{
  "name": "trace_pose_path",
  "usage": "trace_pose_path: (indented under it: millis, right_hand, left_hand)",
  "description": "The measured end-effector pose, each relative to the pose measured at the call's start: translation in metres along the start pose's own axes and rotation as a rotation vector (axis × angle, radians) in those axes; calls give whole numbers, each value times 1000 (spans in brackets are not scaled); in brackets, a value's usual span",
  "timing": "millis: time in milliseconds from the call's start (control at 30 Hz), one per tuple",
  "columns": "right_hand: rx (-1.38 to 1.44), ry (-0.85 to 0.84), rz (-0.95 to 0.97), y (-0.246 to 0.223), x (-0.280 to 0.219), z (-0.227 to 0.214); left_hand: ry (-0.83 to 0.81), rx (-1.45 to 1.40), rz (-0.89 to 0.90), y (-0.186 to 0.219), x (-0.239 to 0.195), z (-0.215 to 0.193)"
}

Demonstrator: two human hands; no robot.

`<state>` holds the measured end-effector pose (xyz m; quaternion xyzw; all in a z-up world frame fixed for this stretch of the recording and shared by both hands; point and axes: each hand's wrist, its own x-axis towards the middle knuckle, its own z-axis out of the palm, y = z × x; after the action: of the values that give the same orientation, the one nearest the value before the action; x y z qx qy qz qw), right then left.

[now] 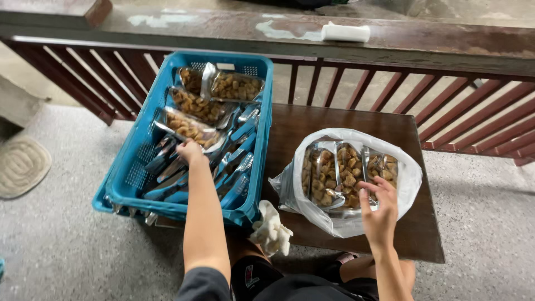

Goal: The person organizes sealed bags containing snacks in a large plastic bag, ties the large bag closed, and then prepares a new roll of plastic bags.

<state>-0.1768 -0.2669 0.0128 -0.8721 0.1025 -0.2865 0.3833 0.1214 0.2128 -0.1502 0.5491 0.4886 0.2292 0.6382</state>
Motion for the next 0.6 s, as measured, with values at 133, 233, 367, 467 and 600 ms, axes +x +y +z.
trace_pose_path:
  millis: [133,233,367,467,600]
  right_hand:
    - [300,-178,114,-14,-17,16]
    - [136,-173,-228,-36,-25,28]
    - [853,-478,227,-57,-5,26]
    - [1175,-514,419,-54,18,0]
    - [1058,-331,419,-22,27,-59]
  left_hand:
    - [-146,-287,241,10,-22,-25]
    - [-262,-224,580,29,-98,-72]
    - [-664,-307,402,47,-254,-112]
    - [-1061,-377,-136,38,-352,-108]
    - [-1308,35,136,-6,-434,-56]
